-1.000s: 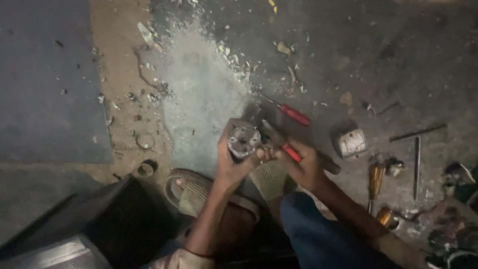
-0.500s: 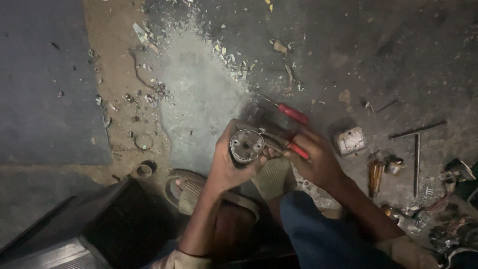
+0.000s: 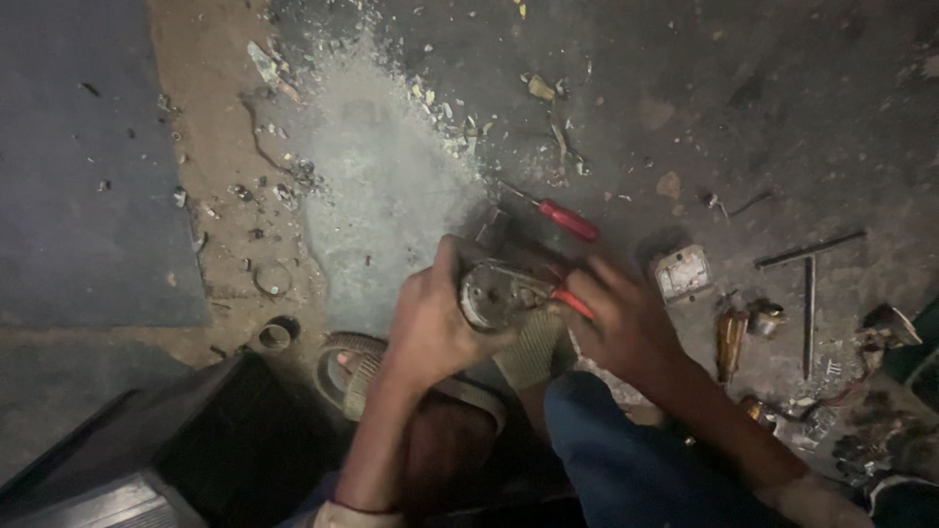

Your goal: The person sits on the floor and uses a hammer and screwdriver to repeatedly strike and pry at a small cylindrical metal object. The person rotates the object and continues hammering and prying throughout the clip.

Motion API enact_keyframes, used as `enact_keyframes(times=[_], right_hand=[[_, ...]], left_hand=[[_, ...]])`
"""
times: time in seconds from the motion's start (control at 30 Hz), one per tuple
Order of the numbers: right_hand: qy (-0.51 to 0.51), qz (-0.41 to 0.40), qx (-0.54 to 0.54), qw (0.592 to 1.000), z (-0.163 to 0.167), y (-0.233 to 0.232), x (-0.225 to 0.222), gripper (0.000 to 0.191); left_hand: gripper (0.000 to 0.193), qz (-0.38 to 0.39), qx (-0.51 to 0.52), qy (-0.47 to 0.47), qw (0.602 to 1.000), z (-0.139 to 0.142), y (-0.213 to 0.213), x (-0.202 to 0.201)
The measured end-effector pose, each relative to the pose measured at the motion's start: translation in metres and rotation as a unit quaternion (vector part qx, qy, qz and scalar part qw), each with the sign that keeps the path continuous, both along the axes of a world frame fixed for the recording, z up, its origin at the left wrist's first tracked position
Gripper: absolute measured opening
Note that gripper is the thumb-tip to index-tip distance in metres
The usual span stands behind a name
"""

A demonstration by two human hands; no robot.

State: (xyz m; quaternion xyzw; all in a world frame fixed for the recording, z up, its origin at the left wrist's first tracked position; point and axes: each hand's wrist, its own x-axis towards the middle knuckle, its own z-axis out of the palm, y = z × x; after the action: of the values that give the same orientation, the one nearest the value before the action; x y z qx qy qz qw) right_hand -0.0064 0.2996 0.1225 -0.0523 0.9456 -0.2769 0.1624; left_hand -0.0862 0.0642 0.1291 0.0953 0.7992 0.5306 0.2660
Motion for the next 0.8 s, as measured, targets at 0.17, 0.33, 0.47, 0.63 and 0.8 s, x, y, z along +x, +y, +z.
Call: enact_keyframes(times=[0.17, 0.33, 0.47, 0.63, 0.8], right_hand=[[-0.039, -0.03, -0.074, 0.996, -0.001, -0.001, -0.003, 0.029], [-0.047, -0.034, -0.07, 0.996, 0.004, -0.004, -0.004, 0.027], [-0.073, -0.054, -0.102, 0.991, 0.007, -0.006, -0.003, 0.028], [-0.062, -0.052, -0.149, 0.986, -0.004, -0.006, 0.0, 0.028], [-0.085, -0.055, -0.159, 0.982, -0.024, 0.001, 0.008, 0.027]], left_hand=[[0.072, 0.001, -0.013, 0.043, 0.999, 0.0, 0.007, 0.003], [0.069, 0.007, 0.015, 0.056, 0.998, -0.002, 0.006, 0.004], [0.073, -0.001, -0.012, 0.048, 0.999, -0.006, 0.005, 0.006], [0.101, -0.031, -0.067, 0.048, 0.996, -0.015, 0.003, 0.007], [0.106, -0.021, -0.047, 0.062, 0.997, -0.019, 0.002, 0.01]])
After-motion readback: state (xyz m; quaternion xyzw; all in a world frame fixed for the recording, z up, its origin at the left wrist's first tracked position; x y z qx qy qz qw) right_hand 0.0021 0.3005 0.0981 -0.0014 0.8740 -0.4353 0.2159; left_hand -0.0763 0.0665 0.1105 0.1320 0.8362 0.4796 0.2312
